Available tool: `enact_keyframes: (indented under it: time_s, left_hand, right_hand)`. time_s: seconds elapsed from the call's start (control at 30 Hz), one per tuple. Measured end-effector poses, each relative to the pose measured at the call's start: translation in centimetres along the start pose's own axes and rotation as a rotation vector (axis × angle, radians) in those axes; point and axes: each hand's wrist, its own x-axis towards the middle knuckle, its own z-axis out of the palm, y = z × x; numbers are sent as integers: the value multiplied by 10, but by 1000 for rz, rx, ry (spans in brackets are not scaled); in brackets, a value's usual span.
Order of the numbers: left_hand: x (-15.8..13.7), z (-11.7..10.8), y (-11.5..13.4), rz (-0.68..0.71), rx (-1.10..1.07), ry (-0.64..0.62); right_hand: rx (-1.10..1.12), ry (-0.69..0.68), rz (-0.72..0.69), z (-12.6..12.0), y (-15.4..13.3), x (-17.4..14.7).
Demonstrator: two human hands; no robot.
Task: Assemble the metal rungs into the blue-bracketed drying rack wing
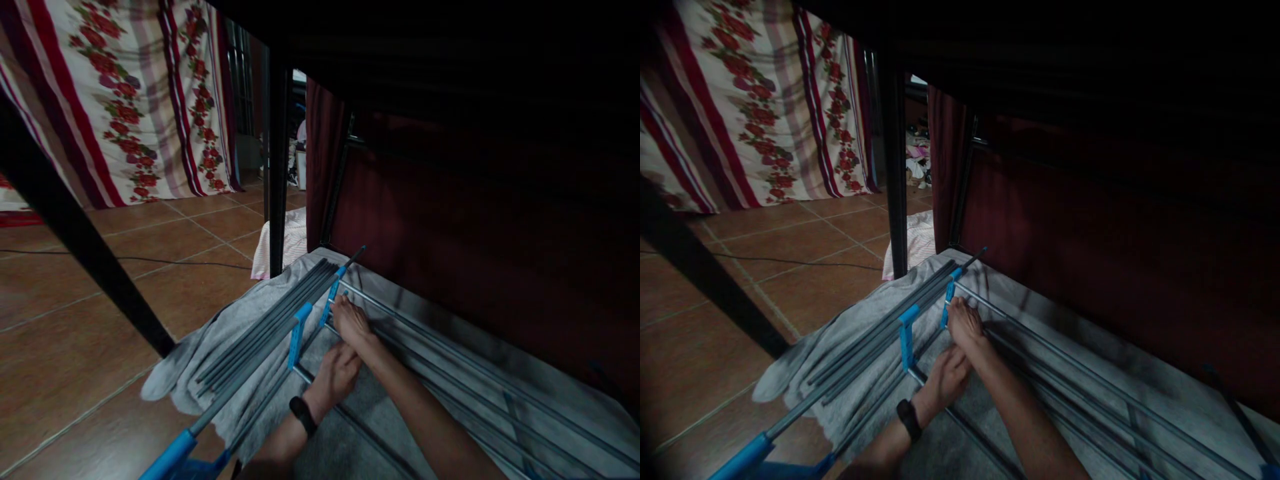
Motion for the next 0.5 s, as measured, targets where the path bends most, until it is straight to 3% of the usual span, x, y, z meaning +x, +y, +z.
enact_keyframes:
  time_s: [0.13, 0.2, 0.33, 0.5]
  left_hand:
    - [14, -13, -26, -536, 25, 473]
    - [36, -12, -37, -661, -61, 607]
    - [77, -5, -55, -704, -340, 629]
    - [90, -7, -69, -628, -529, 531]
  right_hand:
    - [7, 37, 88, -2, -8, 1]
    - [11, 42, 130, -5, -11, 2]
    - [-1, 47, 163, -11, -15, 3]
    - [-16, 61, 157, -12, -15, 3]
